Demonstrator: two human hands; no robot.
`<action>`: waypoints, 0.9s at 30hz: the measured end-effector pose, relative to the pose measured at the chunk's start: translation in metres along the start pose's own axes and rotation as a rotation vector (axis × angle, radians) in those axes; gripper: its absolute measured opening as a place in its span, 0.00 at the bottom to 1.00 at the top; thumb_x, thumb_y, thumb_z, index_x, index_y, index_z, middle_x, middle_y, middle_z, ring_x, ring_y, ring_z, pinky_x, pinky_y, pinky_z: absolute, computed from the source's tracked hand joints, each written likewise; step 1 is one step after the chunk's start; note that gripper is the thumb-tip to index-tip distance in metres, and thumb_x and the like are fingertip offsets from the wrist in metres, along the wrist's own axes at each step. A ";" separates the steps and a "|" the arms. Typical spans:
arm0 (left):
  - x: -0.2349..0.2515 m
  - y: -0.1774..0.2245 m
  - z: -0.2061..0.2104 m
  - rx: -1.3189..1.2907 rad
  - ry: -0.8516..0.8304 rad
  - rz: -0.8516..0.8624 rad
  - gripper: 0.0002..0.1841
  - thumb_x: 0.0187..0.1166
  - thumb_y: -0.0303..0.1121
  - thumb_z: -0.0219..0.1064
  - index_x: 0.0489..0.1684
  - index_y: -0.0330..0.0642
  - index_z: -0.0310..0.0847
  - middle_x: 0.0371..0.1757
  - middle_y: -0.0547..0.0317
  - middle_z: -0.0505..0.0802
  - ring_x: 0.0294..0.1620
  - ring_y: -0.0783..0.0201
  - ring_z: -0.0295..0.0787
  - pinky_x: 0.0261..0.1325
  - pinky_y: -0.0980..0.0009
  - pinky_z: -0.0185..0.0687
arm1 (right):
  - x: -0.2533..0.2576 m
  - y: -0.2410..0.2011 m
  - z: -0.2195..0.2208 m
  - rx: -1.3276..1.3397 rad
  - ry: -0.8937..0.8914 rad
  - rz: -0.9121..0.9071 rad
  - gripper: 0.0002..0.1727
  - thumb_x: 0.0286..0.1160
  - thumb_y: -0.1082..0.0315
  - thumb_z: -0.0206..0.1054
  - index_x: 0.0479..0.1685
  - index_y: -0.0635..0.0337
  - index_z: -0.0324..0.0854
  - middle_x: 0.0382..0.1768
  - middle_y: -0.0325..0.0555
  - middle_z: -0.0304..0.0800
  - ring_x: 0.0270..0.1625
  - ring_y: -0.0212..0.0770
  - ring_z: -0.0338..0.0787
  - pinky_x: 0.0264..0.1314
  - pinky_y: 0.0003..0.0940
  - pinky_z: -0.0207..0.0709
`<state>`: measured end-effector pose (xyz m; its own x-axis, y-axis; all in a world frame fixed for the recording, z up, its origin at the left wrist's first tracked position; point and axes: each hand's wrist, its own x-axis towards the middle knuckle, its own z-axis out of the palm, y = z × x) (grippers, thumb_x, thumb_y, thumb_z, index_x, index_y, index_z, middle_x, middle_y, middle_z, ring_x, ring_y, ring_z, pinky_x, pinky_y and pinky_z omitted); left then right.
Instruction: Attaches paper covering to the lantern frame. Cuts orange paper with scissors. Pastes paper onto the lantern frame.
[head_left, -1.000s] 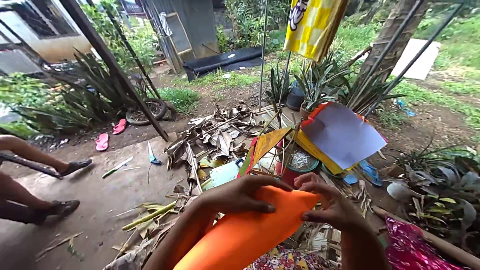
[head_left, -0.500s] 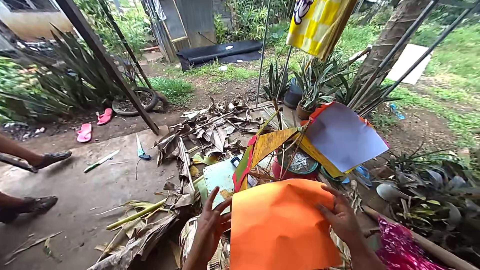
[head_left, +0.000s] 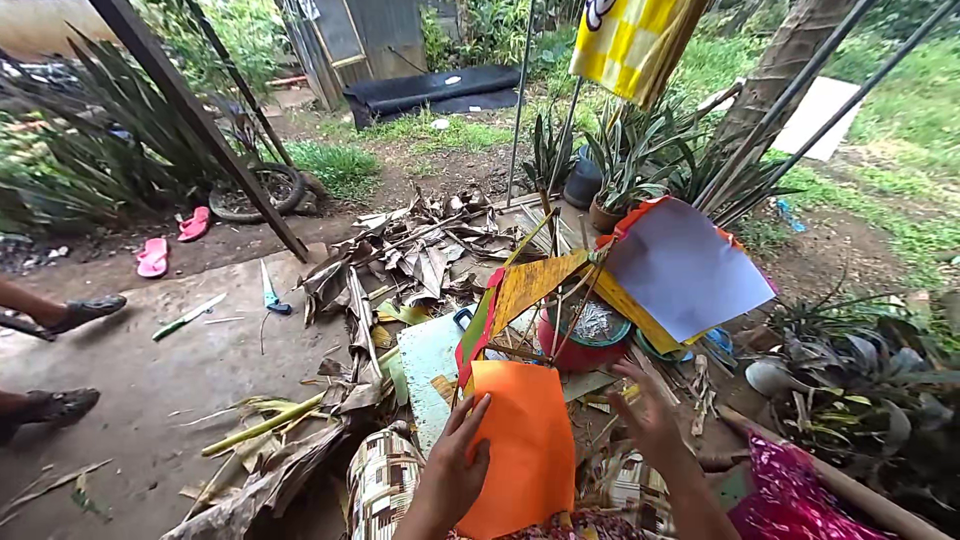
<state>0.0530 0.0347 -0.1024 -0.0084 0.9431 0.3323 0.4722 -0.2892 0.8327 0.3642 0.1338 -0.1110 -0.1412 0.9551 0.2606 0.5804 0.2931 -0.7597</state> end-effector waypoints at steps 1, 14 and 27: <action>0.003 0.001 0.002 -0.014 0.009 -0.053 0.30 0.69 0.20 0.67 0.78 0.34 0.76 0.81 0.35 0.77 0.79 0.56 0.79 0.72 0.66 0.82 | 0.002 -0.009 0.008 0.013 -0.035 -0.050 0.35 0.81 0.41 0.61 0.70 0.65 0.82 0.78 0.63 0.77 0.83 0.57 0.74 0.83 0.55 0.70; 0.018 -0.003 0.009 0.008 0.058 -0.259 0.25 0.76 0.28 0.71 0.75 0.37 0.80 0.78 0.40 0.80 0.77 0.59 0.79 0.74 0.67 0.79 | 0.027 -0.033 0.077 0.331 -0.125 0.138 0.24 0.85 0.57 0.59 0.66 0.70 0.74 0.59 0.55 0.86 0.63 0.41 0.86 0.67 0.38 0.80; 0.020 -0.010 0.026 0.096 0.190 -0.136 0.18 0.80 0.27 0.64 0.67 0.37 0.87 0.67 0.45 0.87 0.66 0.62 0.85 0.67 0.71 0.83 | 0.032 -0.026 0.073 0.150 0.062 0.002 0.23 0.76 0.57 0.69 0.62 0.67 0.82 0.53 0.53 0.89 0.62 0.53 0.84 0.73 0.60 0.70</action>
<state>0.0716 0.0606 -0.1154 -0.2394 0.9219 0.3047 0.5364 -0.1360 0.8329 0.2861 0.1601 -0.1260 -0.0880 0.9525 0.2916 0.4534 0.2989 -0.8397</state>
